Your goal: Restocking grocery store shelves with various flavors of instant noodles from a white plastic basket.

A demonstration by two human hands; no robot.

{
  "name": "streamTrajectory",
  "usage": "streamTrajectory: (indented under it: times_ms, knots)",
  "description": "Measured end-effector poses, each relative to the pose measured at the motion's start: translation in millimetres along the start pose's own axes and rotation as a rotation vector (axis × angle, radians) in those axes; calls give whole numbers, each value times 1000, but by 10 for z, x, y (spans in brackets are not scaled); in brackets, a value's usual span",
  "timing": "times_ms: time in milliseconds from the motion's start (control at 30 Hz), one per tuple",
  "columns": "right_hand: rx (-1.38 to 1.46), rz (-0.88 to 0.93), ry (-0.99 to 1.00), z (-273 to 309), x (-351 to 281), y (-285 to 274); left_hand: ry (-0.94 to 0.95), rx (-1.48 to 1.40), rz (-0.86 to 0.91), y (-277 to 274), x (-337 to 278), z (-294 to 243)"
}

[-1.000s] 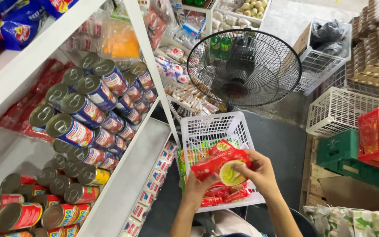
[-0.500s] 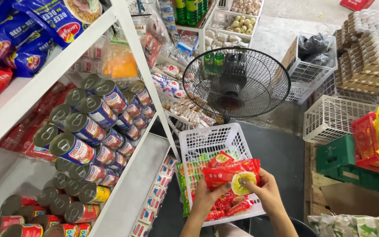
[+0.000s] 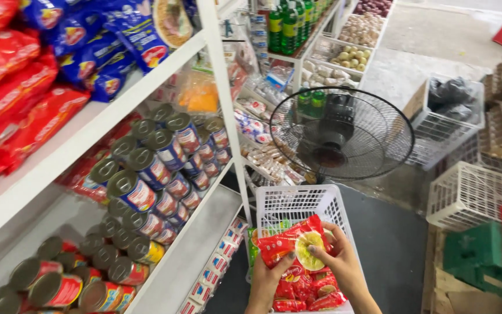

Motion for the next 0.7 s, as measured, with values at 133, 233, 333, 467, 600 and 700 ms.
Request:
streamTrajectory:
  times_ms: [133, 233, 333, 467, 600, 700]
  knots:
    - [51, 10, 103, 222, 63, 305, 196, -239, -84, -148, -112, -262]
    - [99, 127, -61, 295, 196, 518, 300, -133, -144, -385, -227, -489]
    - [97, 224, -172, 706, 76, 858, 507, -167, -89, -587, -413, -696]
    - [-42, 367, -289, 863, 89, 1168, 606, -139, -239, -700, -913, -1271]
    - [-133, 590, -803, 1773, -189, 1693, 1004, -29, -282, -519, -1677, -2157]
    - [-110, 616, -955, 2425, -284, 2074, 1243, 96, -332, -256, -2227, -2750]
Point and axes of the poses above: each hand's wrist, its own x-axis towards the middle knuckle, its own y-axis out of the palm, z = x × y, the point moved 7 cm from there along x, towards the middle knuckle, and after that the axes turned 12 degrees about -x, right-handed, at the moved point
